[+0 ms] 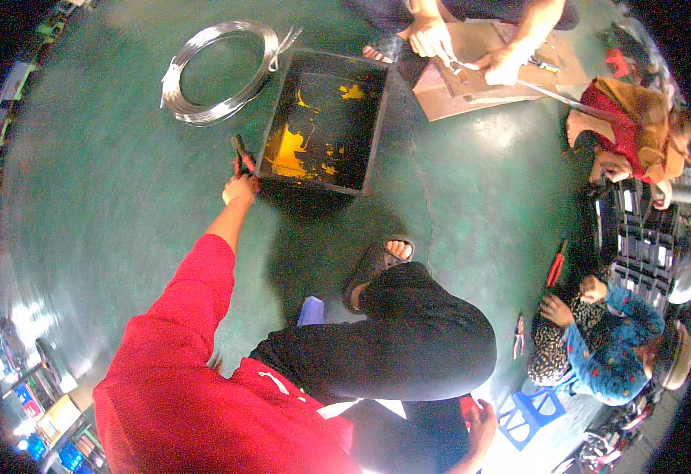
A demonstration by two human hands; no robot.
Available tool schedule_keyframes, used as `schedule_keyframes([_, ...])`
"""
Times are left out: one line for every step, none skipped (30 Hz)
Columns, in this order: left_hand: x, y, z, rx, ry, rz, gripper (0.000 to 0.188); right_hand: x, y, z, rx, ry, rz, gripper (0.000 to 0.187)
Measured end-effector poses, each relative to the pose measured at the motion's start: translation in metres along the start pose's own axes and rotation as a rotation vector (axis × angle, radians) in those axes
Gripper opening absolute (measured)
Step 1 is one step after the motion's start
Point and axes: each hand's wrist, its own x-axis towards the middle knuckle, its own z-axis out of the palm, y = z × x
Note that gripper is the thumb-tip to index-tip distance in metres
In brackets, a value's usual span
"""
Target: The person sits on the floor and coils a long length of silver wire into a compact bundle. They repeatedly wrap the wire around their hands and arms to form loops, then secure the bundle with a white tie.
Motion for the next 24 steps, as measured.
schedule_keyframes([-0.007, -0.009, 0.005, -0.053, -0.014, -0.067, 0.032, 0.000, -0.004, 0.001, -0.049, 0.028, 0.025, 0.037])
schedule_keyframes([-0.019, -0.020, 0.011, -0.127, 0.006, -0.119, 0.028, -0.001, -0.008, 0.002, -0.027, 0.022, -0.026, 0.037])
schedule_keyframes([-0.031, -0.030, 0.018, -0.095, -0.011, -0.116, 0.027, 0.000, -0.012, 0.005, -0.016, 0.035, -0.048, 0.037])
schedule_keyframes([-0.046, -0.040, 0.026, -0.059, -0.015, -0.124, 0.025, 0.001, -0.015, 0.006, 0.014, 0.056, -0.073, 0.037])
schedule_keyframes([-0.061, -0.052, 0.034, -0.080, -0.024, -0.126, 0.027, 0.003, -0.018, 0.010, -0.038, 0.046, -0.050, 0.036])
schedule_keyframes([-0.072, -0.059, 0.041, -0.085, -0.046, -0.157, 0.030, 0.005, -0.020, 0.012, 0.084, -0.048, 0.009, 0.036])
schedule_keyframes([-0.078, -0.064, 0.046, -0.140, 0.060, -0.155, 0.032, 0.008, -0.022, 0.014, -0.018, -0.032, 0.015, 0.035])
schedule_keyframes([-0.081, -0.067, 0.050, -0.187, 0.158, -0.177, 0.035, 0.011, -0.024, 0.015, -0.084, -0.057, -0.006, 0.035])
schedule_keyframes([-0.081, -0.069, 0.052, -0.229, 0.204, -0.228, 0.038, 0.013, -0.025, 0.015, -0.081, -0.038, -0.014, 0.035])
schedule_keyframes([-0.076, -0.069, 0.052, -0.270, 0.292, -0.172, 0.047, 0.015, -0.026, 0.015, -0.087, -0.037, 0.000, 0.035])
schedule_keyframes([-0.065, -0.065, 0.050, -0.305, 0.377, -0.115, 0.056, 0.015, -0.025, 0.014, -0.100, -0.007, 0.033, 0.035])
schedule_keyframes([-0.053, -0.060, 0.047, -0.323, 0.373, -0.080, 0.066, 0.015, -0.025, 0.014, -0.052, -0.031, 0.028, 0.035])
schedule_keyframes([-0.040, -0.053, 0.042, -0.342, 0.439, -0.006, 0.076, 0.014, -0.023, 0.014, -0.008, -0.025, 0.045, 0.035])
schedule_keyframes([-0.028, -0.045, 0.038, -0.316, 0.426, -0.019, 0.078, 0.012, -0.021, 0.014, 0.070, -0.029, 0.049, 0.035])
schedule_keyframes([-0.017, -0.037, 0.033, -0.289, 0.435, -0.018, 0.081, 0.011, -0.017, 0.015, 0.001, -0.018, 0.059, 0.036])
schedule_keyframes([-0.009, -0.028, 0.028, -0.261, 0.404, -0.021, 0.083, 0.009, -0.012, 0.017, -0.032, -0.018, 0.056, 0.036])
schedule_keyframes([0.000, -0.022, 0.022, -0.336, 0.264, -0.092, 0.089, 0.007, -0.006, 0.019, -0.066, -0.026, 0.042, 0.036])
schedule_keyframes([0.005, -0.016, 0.018, -0.277, 0.212, -0.092, 0.088, 0.006, 0.001, 0.022, -0.059, -0.016, 0.064, 0.036])
schedule_keyframes([0.009, -0.012, 0.016, -0.226, 0.147, -0.088, 0.087, 0.006, 0.008, 0.024, -0.052, -0.011, 0.070, 0.036])
schedule_keyframes([0.011, -0.011, 0.015, -0.172, 0.108, -0.103, 0.086, 0.007, 0.016, 0.025, -0.047, -0.007, 0.072, 0.036])
schedule_keyframes([0.012, -0.013, 0.016, -0.160, 0.100, -0.069, 0.082, 0.008, 0.022, 0.027, -0.079, 0.035, 0.060, 0.035])
schedule_keyframes([0.013, -0.017, 0.017, -0.149, 0.140, -0.039, 0.079, 0.010, 0.027, 0.028, -0.077, 0.049, 0.016, 0.034])
schedule_keyframes([0.012, -0.024, 0.020, -0.169, 0.150, -0.022, 0.080, 0.010, 0.031, 0.028, -0.075, 0.066, -0.032, 0.032])
schedule_keyframes([0.012, -0.031, 0.023, -0.192, 0.186, 0.005, 0.082, 0.012, 0.031, 0.029, -0.074, 0.083, -0.084, 0.031])
